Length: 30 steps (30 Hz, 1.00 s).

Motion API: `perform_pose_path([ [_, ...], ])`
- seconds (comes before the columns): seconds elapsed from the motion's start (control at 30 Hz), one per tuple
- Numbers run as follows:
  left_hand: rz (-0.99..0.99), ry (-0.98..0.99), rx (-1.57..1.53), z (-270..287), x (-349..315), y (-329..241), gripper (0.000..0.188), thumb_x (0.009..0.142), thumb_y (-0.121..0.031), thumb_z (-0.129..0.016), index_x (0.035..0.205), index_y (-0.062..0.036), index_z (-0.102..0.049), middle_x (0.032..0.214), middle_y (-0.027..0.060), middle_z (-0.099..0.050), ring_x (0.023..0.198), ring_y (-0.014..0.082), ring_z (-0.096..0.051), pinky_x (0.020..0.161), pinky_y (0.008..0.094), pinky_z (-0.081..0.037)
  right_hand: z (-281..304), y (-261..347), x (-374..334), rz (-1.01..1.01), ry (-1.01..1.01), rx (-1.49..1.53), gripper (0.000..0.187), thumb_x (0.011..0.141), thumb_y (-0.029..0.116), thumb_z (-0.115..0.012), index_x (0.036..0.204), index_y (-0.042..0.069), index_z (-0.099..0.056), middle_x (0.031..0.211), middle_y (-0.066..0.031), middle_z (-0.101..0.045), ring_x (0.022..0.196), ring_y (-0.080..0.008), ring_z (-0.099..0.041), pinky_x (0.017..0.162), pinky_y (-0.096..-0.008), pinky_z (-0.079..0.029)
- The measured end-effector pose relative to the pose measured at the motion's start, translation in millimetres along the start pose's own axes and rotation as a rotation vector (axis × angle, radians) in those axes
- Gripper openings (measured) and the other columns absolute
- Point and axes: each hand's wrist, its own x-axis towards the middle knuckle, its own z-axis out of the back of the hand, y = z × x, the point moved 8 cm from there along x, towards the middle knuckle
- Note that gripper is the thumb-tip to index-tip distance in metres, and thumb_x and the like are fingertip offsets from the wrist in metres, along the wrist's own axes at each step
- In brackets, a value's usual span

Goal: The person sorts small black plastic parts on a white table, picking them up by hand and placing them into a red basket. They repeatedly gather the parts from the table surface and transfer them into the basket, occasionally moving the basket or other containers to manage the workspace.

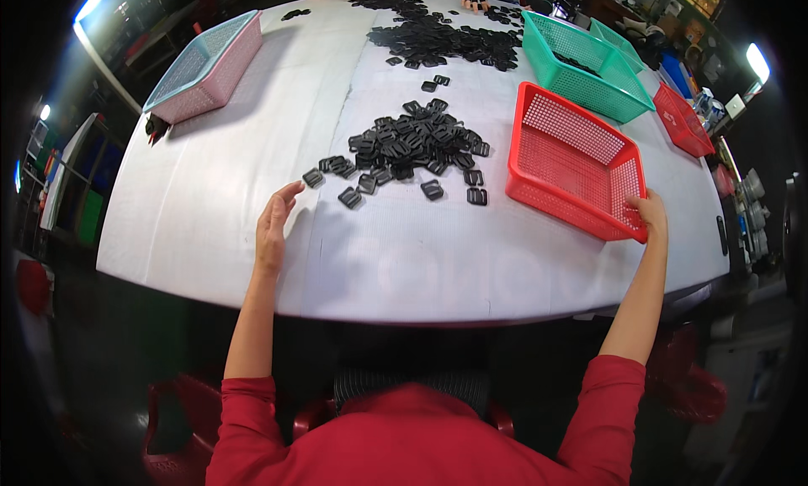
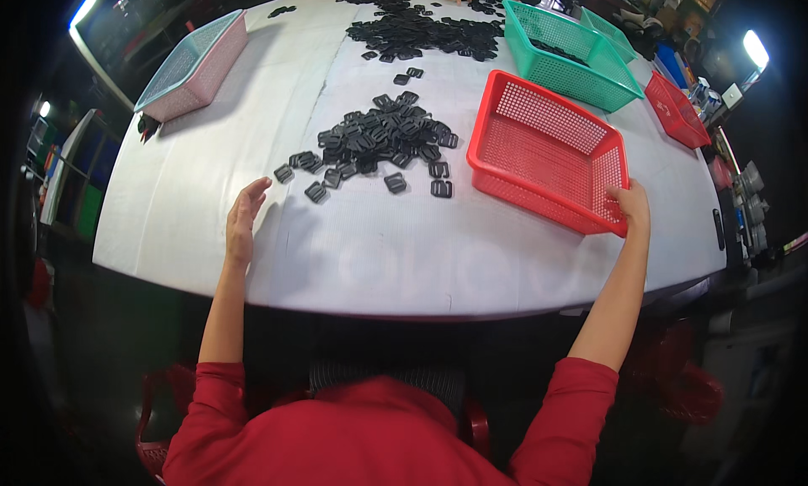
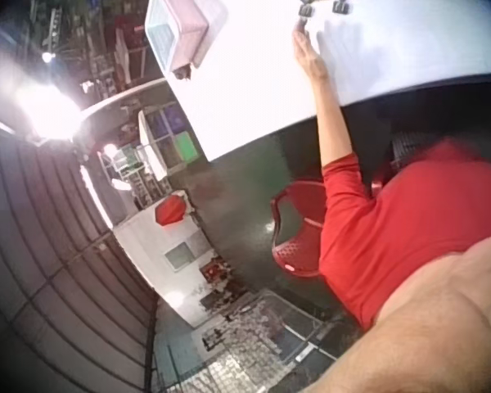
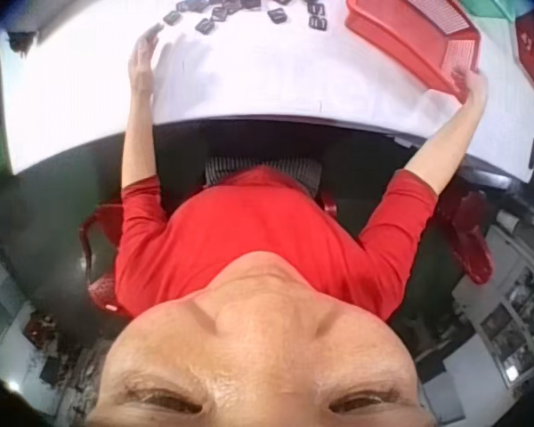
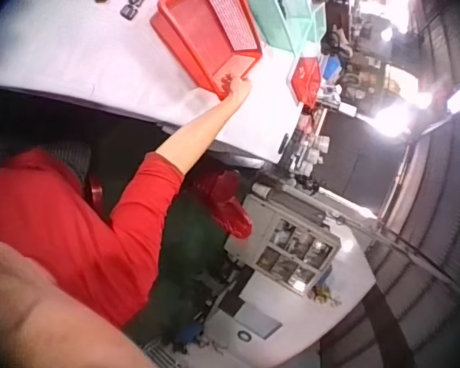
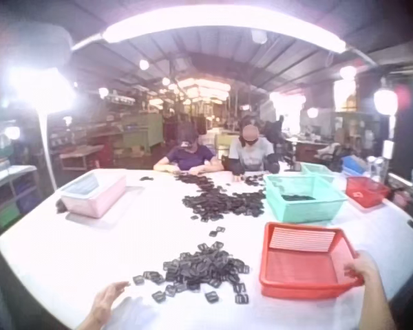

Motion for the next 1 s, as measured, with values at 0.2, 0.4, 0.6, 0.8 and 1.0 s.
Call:
perform_pose_path([
  [0.2,-0.162,0.135,0.118,-31,-74,-64,0.044,0.104,-0.027,-0.032,0.130,0.0021,-0.050,0.129,0.0143,-0.055,0.128,0.0231,-0.046,0.110,0.0388,-0.032,38,40,-108,0.224,-0.135,0.323,0.031,0.086,0.003,-0.058,0.116,-0.006,-0.054,0.095,-0.0159,-0.067,0.074,-0.0189,-0.067,0.063,-0.0292,-0.055],
  [0.4,0.005,0.301,-0.339,-27,-151,-124,0.059,0.097,-0.023,-0.051,0.146,0.0015,-0.028,0.147,0.0160,-0.037,0.139,0.0241,-0.031,0.111,0.0382,-0.029,36,117,-329,0.560,-0.244,0.119,0.042,0.090,0.002,-0.055,0.130,-0.003,-0.045,0.116,-0.0174,-0.062,0.106,-0.0267,-0.061,0.093,-0.0358,-0.046],
  [0.6,0.303,0.177,-0.263,-25,-269,-66,0.068,0.086,0.006,-0.055,0.146,-0.0012,-0.023,0.136,0.0111,-0.044,0.125,0.0183,-0.044,0.105,0.0342,-0.036,-79,59,-471,0.465,0.121,0.202,0.066,0.087,-0.004,-0.052,0.147,0.006,-0.028,0.133,-0.0223,-0.052,0.103,-0.0308,-0.065,0.083,-0.0367,-0.053],
  [0.8,0.413,0.110,-0.094,-29,-282,3,0.053,0.089,0.003,-0.049,0.139,0.0001,-0.036,0.129,0.0104,-0.050,0.120,0.0163,-0.048,0.102,0.0303,-0.037,-136,26,-476,0.389,0.296,0.140,0.073,0.084,-0.003,-0.053,0.149,0.009,-0.024,0.120,-0.0246,-0.060,0.101,-0.0405,-0.063,0.085,-0.0430,-0.051],
  [1.0,0.480,0.153,-0.151,-37,-282,54,0.056,0.086,0.006,-0.044,0.140,-0.0017,-0.035,0.129,0.0126,-0.052,0.121,0.0202,-0.050,0.104,0.0327,-0.036,-150,16,-472,0.357,0.350,0.051,0.074,0.083,-0.001,-0.053,0.149,0.009,-0.022,0.123,-0.0257,-0.057,0.101,-0.0414,-0.062,0.085,-0.0435,-0.051],
])
